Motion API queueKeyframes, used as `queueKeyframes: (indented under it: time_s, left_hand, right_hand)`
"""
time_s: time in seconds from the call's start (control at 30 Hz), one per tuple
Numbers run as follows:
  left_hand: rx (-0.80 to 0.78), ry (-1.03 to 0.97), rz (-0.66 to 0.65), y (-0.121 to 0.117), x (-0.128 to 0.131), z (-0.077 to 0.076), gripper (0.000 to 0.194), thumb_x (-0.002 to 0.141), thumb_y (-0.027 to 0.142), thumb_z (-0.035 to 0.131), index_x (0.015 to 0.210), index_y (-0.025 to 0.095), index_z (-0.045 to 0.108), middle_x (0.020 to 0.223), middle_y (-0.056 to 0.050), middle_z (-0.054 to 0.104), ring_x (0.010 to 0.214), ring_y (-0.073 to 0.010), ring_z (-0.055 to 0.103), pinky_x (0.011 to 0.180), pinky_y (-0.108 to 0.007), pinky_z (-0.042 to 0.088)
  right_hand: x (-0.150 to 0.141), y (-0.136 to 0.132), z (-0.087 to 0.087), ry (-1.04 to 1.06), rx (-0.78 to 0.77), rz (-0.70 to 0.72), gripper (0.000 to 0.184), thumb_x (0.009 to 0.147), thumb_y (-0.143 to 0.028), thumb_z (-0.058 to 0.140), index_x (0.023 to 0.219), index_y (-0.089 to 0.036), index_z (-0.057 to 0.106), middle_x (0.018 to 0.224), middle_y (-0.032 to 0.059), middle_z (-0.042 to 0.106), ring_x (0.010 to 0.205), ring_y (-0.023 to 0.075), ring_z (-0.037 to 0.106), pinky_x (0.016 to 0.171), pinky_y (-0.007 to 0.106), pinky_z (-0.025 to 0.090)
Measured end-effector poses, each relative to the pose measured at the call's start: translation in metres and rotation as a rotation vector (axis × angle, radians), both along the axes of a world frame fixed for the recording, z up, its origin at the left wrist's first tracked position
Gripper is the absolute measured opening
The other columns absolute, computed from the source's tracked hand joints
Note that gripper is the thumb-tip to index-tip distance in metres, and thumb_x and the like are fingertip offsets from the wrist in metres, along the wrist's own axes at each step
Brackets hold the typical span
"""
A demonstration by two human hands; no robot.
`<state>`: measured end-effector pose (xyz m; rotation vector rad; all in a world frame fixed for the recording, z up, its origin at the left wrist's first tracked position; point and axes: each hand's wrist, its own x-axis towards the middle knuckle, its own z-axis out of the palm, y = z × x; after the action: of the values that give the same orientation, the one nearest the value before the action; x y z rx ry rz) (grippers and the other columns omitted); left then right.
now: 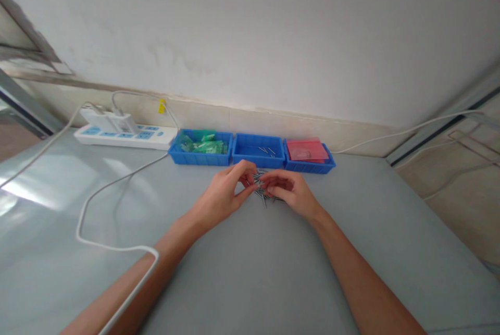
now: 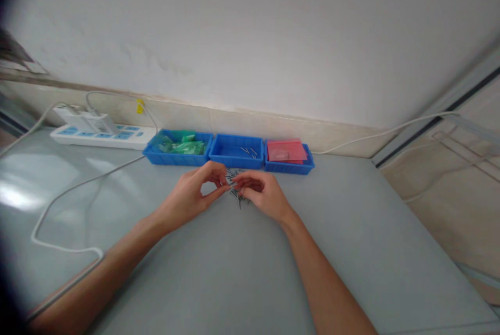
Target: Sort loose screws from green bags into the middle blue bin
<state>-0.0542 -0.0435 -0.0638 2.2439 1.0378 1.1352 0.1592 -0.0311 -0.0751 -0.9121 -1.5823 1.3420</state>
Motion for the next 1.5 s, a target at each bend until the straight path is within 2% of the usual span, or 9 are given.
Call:
queueKeyframes:
  time_s: [0.37,0.5,0.67,0.77,0.83,1.0,1.23,1.37,1.5]
  left_hand:
    - [0.037,0.031,0.004,-0.002,0.001,0.001,0.015,0.093,0.021,0.063,0.104,0.023,0.053,0.091,0.002,0.064,0.076,-0.0111,0.064,0.073,-0.023,0.053]
    - [0.043,0.111,0.099,-0.001,-0.001,0.0,0.019,0.092,0.027,0.065,0.108,0.022,0.056,0.095,0.0,0.066,0.079,-0.0145,0.066,0.075,-0.027,0.055]
    - [0.057,0.389,0.184,0.005,-0.007,-0.01,0.019,0.097,0.025,0.054,0.112,0.02,0.065,0.111,-0.008,0.068,0.096,-0.0234,0.066,0.087,-0.038,0.056]
    - [0.09,0.471,0.177,0.008,-0.008,-0.016,0.023,0.099,0.024,0.052,0.113,0.018,0.068,0.113,-0.011,0.068,0.104,-0.0269,0.063,0.093,-0.042,0.055]
    - [0.106,0.494,0.155,0.008,-0.007,-0.018,0.024,0.099,0.026,0.053,0.114,0.017,0.069,0.112,-0.012,0.067,0.103,-0.0272,0.062,0.094,-0.043,0.054]
    - [0.131,0.523,0.132,0.006,-0.002,-0.017,0.018,0.099,0.026,0.057,0.106,0.017,0.071,0.104,-0.011,0.067,0.099,-0.0262,0.061,0.09,-0.041,0.055]
    - [0.071,0.491,0.127,0.006,-0.001,-0.016,0.019,0.101,0.019,0.05,0.095,0.017,0.068,0.099,-0.009,0.067,0.096,-0.0236,0.063,0.088,-0.037,0.054]
    - [0.046,0.407,0.128,0.006,-0.002,-0.016,0.018,0.1,0.019,0.049,0.097,0.018,0.067,0.101,-0.009,0.067,0.097,-0.0237,0.064,0.089,-0.038,0.054]
    - [0.009,0.198,0.111,0.005,0.0,-0.009,0.016,0.099,0.024,0.051,0.098,0.019,0.067,0.1,-0.007,0.069,0.093,-0.0209,0.065,0.087,-0.035,0.054]
  right_hand:
    - [0.002,0.001,0.001,0.085,-0.083,0.015,0.014,0.071,-0.021,0.072,0.083,-0.02,0.08,0.078,0.0036,0.077,0.07,0.016,0.07,0.07,0.03,0.056]
    - [0.003,0.002,0.001,0.065,-0.017,-0.076,0.014,0.073,-0.021,0.07,0.084,-0.02,0.079,0.078,0.0033,0.076,0.072,0.0173,0.071,0.073,0.032,0.057]
    - [0.005,0.004,0.004,0.049,0.108,-0.227,0.036,0.075,-0.018,0.067,0.108,-0.025,0.076,0.109,0.0054,0.077,0.085,0.018,0.069,0.077,0.033,0.057]
    - [0.005,0.003,0.004,0.029,0.153,-0.234,0.056,0.075,-0.016,0.066,0.13,-0.029,0.067,0.14,0.0065,0.065,0.097,0.0181,0.067,0.078,0.031,0.056]
    - [0.006,0.004,0.004,0.014,0.18,-0.254,0.059,0.076,-0.015,0.065,0.134,-0.029,0.064,0.144,0.0068,0.061,0.101,0.0188,0.066,0.079,0.031,0.056]
    - [0.009,0.007,0.001,-0.02,0.218,-0.336,0.046,0.076,-0.016,0.064,0.12,-0.026,0.069,0.127,0.007,0.07,0.091,0.018,0.067,0.076,0.032,0.055]
    - [0.007,0.007,0.001,-0.008,0.207,-0.318,0.039,0.074,-0.016,0.062,0.112,-0.024,0.068,0.122,0.0077,0.071,0.079,0.0159,0.067,0.072,0.031,0.055]
    - [0.006,0.005,0.0,-0.019,0.188,-0.306,0.038,0.076,-0.017,0.062,0.113,-0.023,0.068,0.113,0.007,0.073,0.075,0.0147,0.068,0.073,0.031,0.055]
    - [0.006,0.004,-0.002,-0.068,0.2,-0.277,0.039,0.076,-0.016,0.06,0.113,-0.022,0.069,0.097,0.0044,0.074,0.068,0.014,0.066,0.071,0.032,0.055]
